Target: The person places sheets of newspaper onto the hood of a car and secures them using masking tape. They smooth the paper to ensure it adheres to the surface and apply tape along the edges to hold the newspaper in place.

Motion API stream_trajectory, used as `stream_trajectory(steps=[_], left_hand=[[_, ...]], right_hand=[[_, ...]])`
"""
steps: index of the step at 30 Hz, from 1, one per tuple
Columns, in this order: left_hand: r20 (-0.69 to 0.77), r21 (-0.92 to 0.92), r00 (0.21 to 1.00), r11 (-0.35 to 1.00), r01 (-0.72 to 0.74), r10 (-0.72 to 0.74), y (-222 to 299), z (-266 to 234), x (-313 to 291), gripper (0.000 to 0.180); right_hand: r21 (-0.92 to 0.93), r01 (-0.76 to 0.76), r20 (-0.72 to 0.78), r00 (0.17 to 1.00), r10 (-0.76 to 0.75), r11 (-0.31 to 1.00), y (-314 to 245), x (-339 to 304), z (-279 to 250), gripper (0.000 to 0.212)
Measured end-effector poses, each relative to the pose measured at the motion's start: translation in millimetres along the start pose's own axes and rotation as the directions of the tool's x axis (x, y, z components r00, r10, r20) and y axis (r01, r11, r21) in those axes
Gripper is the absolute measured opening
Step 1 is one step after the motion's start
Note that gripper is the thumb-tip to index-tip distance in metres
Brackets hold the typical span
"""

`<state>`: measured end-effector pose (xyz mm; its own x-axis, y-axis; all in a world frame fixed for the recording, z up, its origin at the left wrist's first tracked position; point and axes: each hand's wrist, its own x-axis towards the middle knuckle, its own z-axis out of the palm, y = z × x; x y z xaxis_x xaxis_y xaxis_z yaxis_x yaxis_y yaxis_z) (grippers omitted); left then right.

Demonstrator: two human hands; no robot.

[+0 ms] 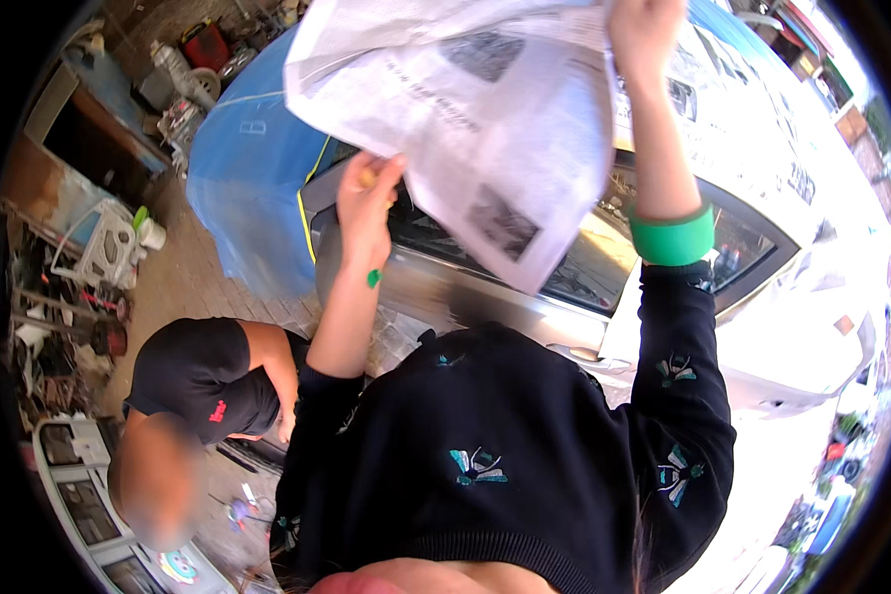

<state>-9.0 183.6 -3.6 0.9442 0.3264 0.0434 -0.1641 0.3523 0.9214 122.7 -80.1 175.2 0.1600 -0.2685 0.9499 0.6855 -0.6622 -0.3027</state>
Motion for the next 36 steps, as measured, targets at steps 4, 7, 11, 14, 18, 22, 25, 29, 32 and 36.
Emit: stream_trajectory(steps=[4, 7, 11, 14, 18, 22, 25, 29, 32, 36], left_hand=[[0.251, 0.081, 0.963, 0.994, 0.076, -0.094, 0.1, 35.9, 2.1, 0.031], [0.393, 0.105, 0.904, 0.985, 0.136, -0.166, -1.2, 60.8, 8.0, 0.029], [0.477, 0.136, 0.878, 0.99, -0.031, -0.038, 21.5, 68.4, 41.8, 0.029], [0.455, 0.323, 0.89, 0.928, -0.187, 0.021, 75.2, 34.3, 102.6, 0.028], [0.443, 0.642, 0.893, 0.667, -0.379, 0.081, 152.1, -13.3, 189.3, 0.036], [0.431, 0.808, 0.882, 0.352, -0.472, 0.191, 219.3, -52.3, 299.9, 0.029], [0.43, 0.901, 0.835, -0.109, -0.419, 0.344, 276.5, -87.6, 369.5, 0.027], [0.279, 0.955, 0.875, -0.207, -0.211, 0.396, 254.9, -36.8, 379.8, 0.02], [0.169, 0.967, 0.864, -0.247, -0.054, 0.474, 237.0, -30.6, 364.8, 0.018], [0.209, 0.961, 0.807, -0.268, -0.065, 0.552, 195.2, -1.2, 401.5, 0.024]], right_hand=[[-0.134, 0.211, -0.002, 0.977, -0.213, 0.968, 73.5, 52.5, -20.9, 0.025], [-0.271, 0.078, -0.031, 0.995, -0.09, 0.96, 97.4, 89.9, -44.7, 0.031], [-0.277, -0.042, 0.013, 0.999, 0.047, 0.96, 86.2, 119.9, -71.5, 0.041], [-0.34, -0.047, 0.025, 0.998, 0.059, 0.939, 84.9, 126.7, -83.5, 0.047], [-0.456, -0.062, 0.109, 0.986, 0.125, 0.888, 80.5, 132.6, -86.4, 0.048], [-0.209, -0.09, 0.176, 0.976, 0.128, 0.974, 83.3, 145.1, -44.4, 0.027], [-0.396, 0.029, 0.133, 0.991, 0.026, 0.918, 85.5, 152.3, 7.1, 0.025], [-0.465, 0.239, 0.231, 0.962, -0.144, 0.852, 143.6, 150.0, 35.5, 0.019], [-0.415, 0.151, 0.26, 0.965, -0.041, 0.897, 175.0, 110.0, 69.7, 0.018], [-0.419, 0.2, 0.244, 0.964, -0.102, 0.886, 260.2, 99.1, 67.6, 0.016]])
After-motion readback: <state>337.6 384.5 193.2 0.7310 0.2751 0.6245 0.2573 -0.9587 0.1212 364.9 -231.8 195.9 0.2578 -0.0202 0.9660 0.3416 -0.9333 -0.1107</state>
